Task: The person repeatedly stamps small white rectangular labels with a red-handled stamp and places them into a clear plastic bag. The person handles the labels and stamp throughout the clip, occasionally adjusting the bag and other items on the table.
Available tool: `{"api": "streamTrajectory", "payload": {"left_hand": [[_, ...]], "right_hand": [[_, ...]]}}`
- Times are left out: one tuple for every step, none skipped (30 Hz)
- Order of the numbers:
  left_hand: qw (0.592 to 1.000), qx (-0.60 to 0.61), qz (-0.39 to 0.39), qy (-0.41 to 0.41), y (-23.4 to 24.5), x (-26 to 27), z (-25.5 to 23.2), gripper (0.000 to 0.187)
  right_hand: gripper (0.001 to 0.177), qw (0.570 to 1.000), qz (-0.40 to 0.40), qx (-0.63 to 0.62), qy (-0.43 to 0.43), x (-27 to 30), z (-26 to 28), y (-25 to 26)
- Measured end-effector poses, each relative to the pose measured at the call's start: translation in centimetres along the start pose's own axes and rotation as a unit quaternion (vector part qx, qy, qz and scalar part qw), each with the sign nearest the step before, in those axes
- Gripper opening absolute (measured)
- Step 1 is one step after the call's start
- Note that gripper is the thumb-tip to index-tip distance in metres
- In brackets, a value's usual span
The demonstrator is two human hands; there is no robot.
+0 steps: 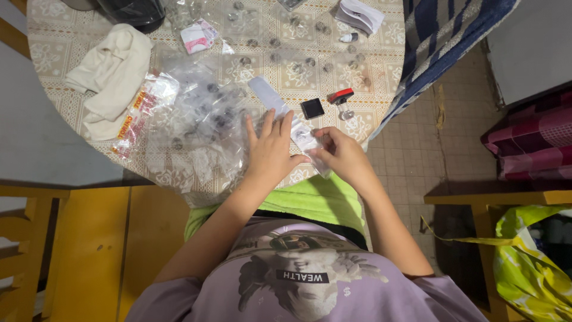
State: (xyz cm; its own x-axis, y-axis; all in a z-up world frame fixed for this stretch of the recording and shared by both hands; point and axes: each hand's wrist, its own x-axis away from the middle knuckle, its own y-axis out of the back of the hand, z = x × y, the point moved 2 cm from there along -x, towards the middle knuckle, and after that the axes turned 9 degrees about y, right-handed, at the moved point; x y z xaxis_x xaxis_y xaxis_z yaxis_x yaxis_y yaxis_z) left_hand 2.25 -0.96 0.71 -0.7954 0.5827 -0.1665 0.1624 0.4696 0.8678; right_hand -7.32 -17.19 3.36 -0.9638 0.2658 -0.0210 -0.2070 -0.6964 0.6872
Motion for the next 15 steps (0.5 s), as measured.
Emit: {"api": "streamTrajectory", "payload": {"left_hand": [[1.000,0.001,0.002,0.000,-0.1,0.0,0.0,0.112],[1.000,0.001,-0.003,-0.002,-0.2,-0.1,0.1,0.111],[1.000,0.002,-0.009,-0.005,-0.2,-0.1,0.1,0.111],[1.000,0.002,-0.014,-0.007,-0.2,0.0,0.1,0.111],[1.000,0.002,-0.012,-0.005,-0.2,0.0,0.2,0.110],[1.000,0.003,-0.009,-0.003,-0.2,0.1,0.1,0.110],[1.000,0.003,-0.006,-0.001,-0.1,0.2,0.0,0.109],[1.000,0.001,-0.006,-0.002,0.1,0.1,-0.1,0.110],[1.000,-0.001,-0.006,-0.004,0.2,0.1,-0.2,0.110],[1.000,-0.002,-0.005,-0.005,0.3,0.1,-0.4,0.111],[1.000,-0.003,0.008,0.002,0.4,0.1,-0.5,0.112],[1.000,-0.004,0.019,0.008,0.5,-0.1,-0.5,0.113],[0.999,-0.005,0.031,0.015,0.5,-0.2,-0.5,0.114],[1.000,-0.002,0.025,0.018,0.4,-0.2,-0.5,0.112],[1.000,0.002,0.020,0.022,0.3,-0.2,-0.4,0.110]], "right_hand": [[0.039,1.000,0.001,-0.013,0.020,0.0,0.0,-0.1],[0.039,0.999,-0.010,-0.028,0.028,0.0,-0.2,-0.2],[0.039,0.998,-0.020,-0.043,0.036,0.0,-0.4,-0.4],[0.038,0.997,-0.029,-0.058,0.044,0.0,-0.6,-0.6],[0.035,0.996,-0.036,-0.071,0.047,-0.1,-0.8,-0.7],[0.031,0.994,-0.044,-0.085,0.049,-0.1,-0.9,-0.8],[0.028,0.993,-0.051,-0.098,0.051,-0.1,-0.9,-0.8],[0.024,0.994,-0.049,-0.089,0.033,-0.2,-0.9,-0.7],[0.020,0.996,-0.048,-0.080,0.015,-0.3,-0.8,-0.6],[0.017,0.996,-0.045,-0.071,-0.004,-0.3,-0.7,-0.5],[0.017,0.997,-0.040,-0.061,-0.006,-0.3,-0.4,-0.3],[0.016,0.998,-0.035,-0.052,-0.007,-0.5,-0.2,-0.2],[0.016,0.999,-0.029,-0.042,-0.008,-0.6,0.0,-0.1],[0.016,0.999,-0.037,-0.017,0.024,-0.5,0.2,0.1],[0.017,0.997,-0.044,0.009,0.055,-0.4,0.3,0.3]]}}
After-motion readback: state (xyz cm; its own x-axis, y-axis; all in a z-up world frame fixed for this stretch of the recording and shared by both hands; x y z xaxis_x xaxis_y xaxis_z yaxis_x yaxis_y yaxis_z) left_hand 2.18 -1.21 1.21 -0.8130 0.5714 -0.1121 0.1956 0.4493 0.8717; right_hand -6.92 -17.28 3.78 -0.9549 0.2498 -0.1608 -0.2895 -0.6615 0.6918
